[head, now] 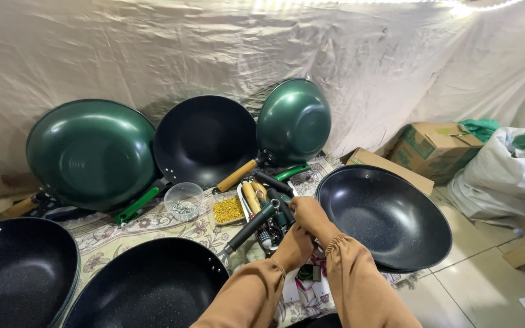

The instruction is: Attaching a wooden handle to a metal pan using screws and a manual screwdriver.

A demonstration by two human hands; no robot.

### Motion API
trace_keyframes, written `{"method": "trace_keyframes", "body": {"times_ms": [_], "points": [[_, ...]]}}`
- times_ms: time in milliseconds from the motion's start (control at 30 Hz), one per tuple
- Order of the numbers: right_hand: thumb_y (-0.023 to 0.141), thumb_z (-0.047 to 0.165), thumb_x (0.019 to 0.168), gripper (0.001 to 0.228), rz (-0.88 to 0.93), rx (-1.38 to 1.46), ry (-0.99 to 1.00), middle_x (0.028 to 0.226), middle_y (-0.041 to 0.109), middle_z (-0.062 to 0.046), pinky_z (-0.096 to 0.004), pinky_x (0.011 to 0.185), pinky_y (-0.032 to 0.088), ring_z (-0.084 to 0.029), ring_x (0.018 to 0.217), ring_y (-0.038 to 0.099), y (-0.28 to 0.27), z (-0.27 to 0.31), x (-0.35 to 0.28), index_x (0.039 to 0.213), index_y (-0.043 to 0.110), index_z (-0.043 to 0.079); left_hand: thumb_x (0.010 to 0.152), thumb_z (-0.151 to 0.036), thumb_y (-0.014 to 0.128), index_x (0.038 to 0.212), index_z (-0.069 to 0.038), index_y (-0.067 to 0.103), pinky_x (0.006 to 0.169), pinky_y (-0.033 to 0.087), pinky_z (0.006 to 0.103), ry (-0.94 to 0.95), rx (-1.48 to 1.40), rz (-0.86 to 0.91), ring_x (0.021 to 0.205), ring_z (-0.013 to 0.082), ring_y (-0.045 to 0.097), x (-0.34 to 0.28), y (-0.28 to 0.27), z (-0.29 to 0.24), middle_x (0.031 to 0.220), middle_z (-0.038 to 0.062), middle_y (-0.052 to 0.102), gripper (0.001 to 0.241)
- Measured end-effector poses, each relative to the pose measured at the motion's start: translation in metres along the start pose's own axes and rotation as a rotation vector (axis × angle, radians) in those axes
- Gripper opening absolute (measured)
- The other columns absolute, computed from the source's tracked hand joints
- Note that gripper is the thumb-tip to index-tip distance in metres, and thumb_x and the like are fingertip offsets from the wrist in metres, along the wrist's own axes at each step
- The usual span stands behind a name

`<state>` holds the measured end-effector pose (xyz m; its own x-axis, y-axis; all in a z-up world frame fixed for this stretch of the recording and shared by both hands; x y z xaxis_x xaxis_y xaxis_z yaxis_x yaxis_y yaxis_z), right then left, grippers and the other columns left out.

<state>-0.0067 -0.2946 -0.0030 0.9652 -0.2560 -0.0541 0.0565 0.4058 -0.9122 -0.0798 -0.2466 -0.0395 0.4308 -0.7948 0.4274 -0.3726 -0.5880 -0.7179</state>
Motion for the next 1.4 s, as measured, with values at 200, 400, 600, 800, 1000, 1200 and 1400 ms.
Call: {"method": "trace_keyframes", "body": {"times_ms": [200,400,600,800,1000,1200,1400], "points": [[0.050,0.000,0.092,0.035,-0.005,-0.007,0.015,0.106,0.075,-0.014,-0.039,0.073,0.055,-0.028,0.086,0.070,0.004,-0.005,0.004,0.111,0.077,0.010,0.095,-0.003,0.063,0.076,-0.001,0.069,0.083,0.048,0.0432,0.377,0.390,-0.129,0.079,0.0333,0.057,-0.012,-0.003,-0.038,0.070,0.011,0.065,0.020],[0.051,0.008,0.096,0.028,-0.023,0.005,-0.002,0.101,0.076,-0.014,-0.041,0.078,0.054,-0.030,0.087,0.070,-0.005,0.007,-0.002,0.104,0.078,0.007,0.094,-0.005,0.065,0.075,-0.008,0.071,0.073,0.050,0.0396,0.207,0.426,0.099,0.062,0.0281,0.061,-0.012,0.037,0.008,0.074,0.009,0.067,0.020],[0.051,0.003,0.090,0.031,-0.045,-0.027,-0.031,0.100,0.077,-0.011,-0.042,0.075,0.052,-0.030,0.088,0.068,0.001,0.001,0.005,0.102,0.079,0.010,0.090,0.004,0.063,0.074,-0.008,0.065,0.058,0.047,0.0336,0.273,0.506,0.154,0.048,0.0196,0.049,-0.016,0.041,0.004,0.060,0.003,0.058,0.020],[0.050,0.007,0.094,0.028,-0.057,-0.020,-0.063,0.094,0.077,-0.013,-0.042,0.075,0.051,-0.031,0.083,0.069,-0.002,0.007,0.004,0.097,0.079,0.008,0.095,0.002,0.061,0.086,-0.004,0.059,0.048,0.045,0.0361,0.212,0.456,0.311,0.044,0.0224,0.051,-0.018,0.025,-0.006,0.058,0.002,0.057,0.011],[0.059,0.016,0.096,0.022,-0.140,-0.022,-0.083,0.094,0.078,-0.017,-0.048,0.086,0.059,-0.041,0.098,0.074,-0.006,0.004,0.002,0.105,0.079,0.013,0.080,-0.021,0.073,0.091,-0.008,0.069,0.065,0.057,0.0507,-0.032,0.201,0.132,0.073,0.0424,0.071,-0.024,-0.015,0.015,0.072,0.016,0.069,0.017],[0.060,0.014,0.096,0.023,-0.144,-0.028,-0.074,0.098,0.078,-0.016,-0.049,0.088,0.059,-0.040,0.102,0.073,-0.004,0.001,0.006,0.109,0.078,0.015,0.077,-0.028,0.074,0.091,-0.018,0.073,0.073,0.057,0.0400,-0.434,-0.167,-0.005,0.084,0.0318,0.073,-0.039,-0.059,0.038,0.075,0.005,0.072,0.017],[0.060,0.015,0.096,0.022,-0.146,-0.043,-0.078,0.098,0.079,-0.016,-0.046,0.089,0.059,-0.038,0.102,0.074,-0.005,-0.001,0.008,0.109,0.078,0.015,0.075,-0.019,0.074,0.088,-0.012,0.077,0.061,0.058,0.0293,-0.623,-0.412,-0.090,0.069,0.0218,0.073,-0.045,-0.038,0.098,0.074,0.007,0.074,0.015]]}}
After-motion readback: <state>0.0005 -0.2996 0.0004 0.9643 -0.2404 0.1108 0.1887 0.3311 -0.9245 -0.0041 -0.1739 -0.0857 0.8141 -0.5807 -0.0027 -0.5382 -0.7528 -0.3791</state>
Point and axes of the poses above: each hand's wrist, its own x-axis towards the middle knuckle, its own y-axis out of the palm, z = x × y, the point moved 10 cm from there along x, towards the middle knuckle
